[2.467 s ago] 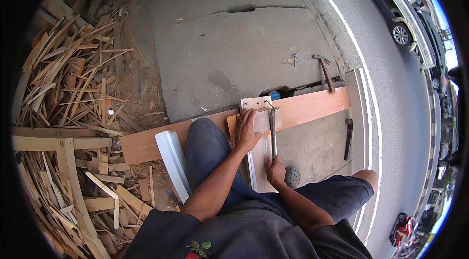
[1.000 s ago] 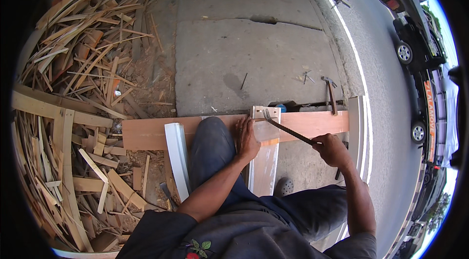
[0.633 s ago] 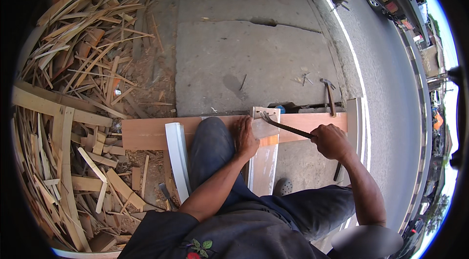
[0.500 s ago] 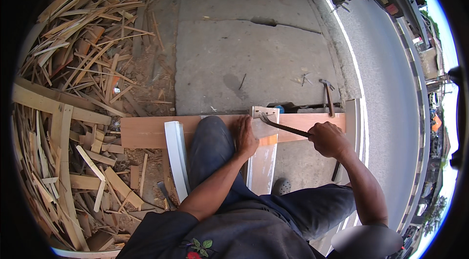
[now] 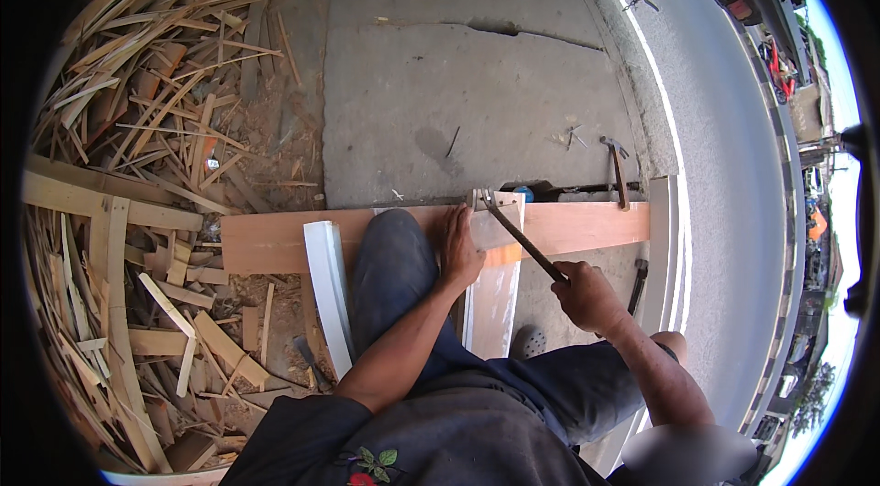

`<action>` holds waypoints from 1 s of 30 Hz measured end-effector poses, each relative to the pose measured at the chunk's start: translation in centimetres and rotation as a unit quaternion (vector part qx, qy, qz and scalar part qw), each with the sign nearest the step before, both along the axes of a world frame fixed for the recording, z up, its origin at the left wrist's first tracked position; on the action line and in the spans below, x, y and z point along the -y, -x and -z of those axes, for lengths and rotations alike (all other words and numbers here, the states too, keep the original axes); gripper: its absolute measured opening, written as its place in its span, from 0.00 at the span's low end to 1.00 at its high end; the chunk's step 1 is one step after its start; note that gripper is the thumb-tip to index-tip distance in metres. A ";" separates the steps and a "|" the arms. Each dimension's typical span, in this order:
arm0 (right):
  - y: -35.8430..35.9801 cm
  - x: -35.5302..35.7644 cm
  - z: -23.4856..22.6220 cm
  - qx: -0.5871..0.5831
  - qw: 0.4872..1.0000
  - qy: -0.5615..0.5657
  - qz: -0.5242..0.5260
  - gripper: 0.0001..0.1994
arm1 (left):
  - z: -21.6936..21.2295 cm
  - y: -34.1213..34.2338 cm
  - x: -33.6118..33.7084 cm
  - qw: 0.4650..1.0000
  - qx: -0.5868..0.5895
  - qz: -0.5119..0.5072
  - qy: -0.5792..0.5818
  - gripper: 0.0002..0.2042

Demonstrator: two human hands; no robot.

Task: The person hammers nails into a white wooden plank while sitting on the ground, then stands and carries the plank into a workshop. Inside, they hammer nails into another plank, flip it, and mark it with a pen before placing it aside.

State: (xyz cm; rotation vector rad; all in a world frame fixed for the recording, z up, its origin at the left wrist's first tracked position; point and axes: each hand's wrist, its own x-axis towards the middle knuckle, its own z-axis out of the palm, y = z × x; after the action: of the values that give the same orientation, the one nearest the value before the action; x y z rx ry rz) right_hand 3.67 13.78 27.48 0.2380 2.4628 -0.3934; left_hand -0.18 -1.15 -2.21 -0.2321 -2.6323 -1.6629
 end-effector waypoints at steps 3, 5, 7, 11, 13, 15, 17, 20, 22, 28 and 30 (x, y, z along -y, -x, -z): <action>-1.6 0.7 1.5 0.036 0.986 0.088 0.137 0.11 | -0.2 0.1 0.2 0.999 0.022 0.020 -0.013 0.50; -3.3 2.0 3.1 -0.015 0.984 0.099 0.146 0.12 | -0.3 0.5 0.5 1.000 0.026 0.016 -0.004 0.51; -4.3 2.1 4.5 -0.040 0.983 0.080 0.159 0.13 | -0.4 0.9 0.7 0.999 0.032 0.028 -0.018 0.51; -6.7 0.9 7.4 -0.110 0.974 0.099 0.171 0.14 | -0.7 1.8 1.2 0.994 0.090 0.057 -0.005 0.51; -8.0 0.7 9.3 -0.186 0.963 0.122 0.154 0.13 | -0.9 2.0 1.3 0.995 0.089 0.054 0.000 0.51; -9.7 1.2 11.3 -0.196 0.962 0.091 0.165 0.14 | -1.1 2.0 1.4 0.995 0.084 0.058 0.004 0.51; -10.6 2.2 13.7 -0.184 0.966 0.041 0.174 0.14 | -1.2 1.9 1.3 0.993 0.093 0.067 0.014 0.50; -11.8 2.0 14.9 -0.227 0.951 0.103 0.181 0.13 | -1.6 1.3 1.2 0.996 0.074 0.033 0.029 0.49; -11.9 1.2 15.1 -0.194 0.951 0.116 0.210 0.14 | -1.7 1.2 1.1 0.998 0.051 0.036 0.011 0.49; -12.7 0.7 18.0 -0.160 0.959 0.072 0.220 0.17 | -1.5 0.9 0.9 0.999 0.036 0.023 0.017 0.46; -13.3 1.2 20.2 -0.164 0.965 0.026 0.203 0.17 | -1.4 0.8 0.8 0.999 0.031 0.024 0.014 0.46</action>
State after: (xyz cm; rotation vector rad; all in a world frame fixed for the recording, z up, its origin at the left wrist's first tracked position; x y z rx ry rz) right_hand 16.94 12.59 7.23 0.7133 2.7176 -0.7189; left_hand -0.99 -1.94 -0.80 -0.2511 -2.7189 -1.6740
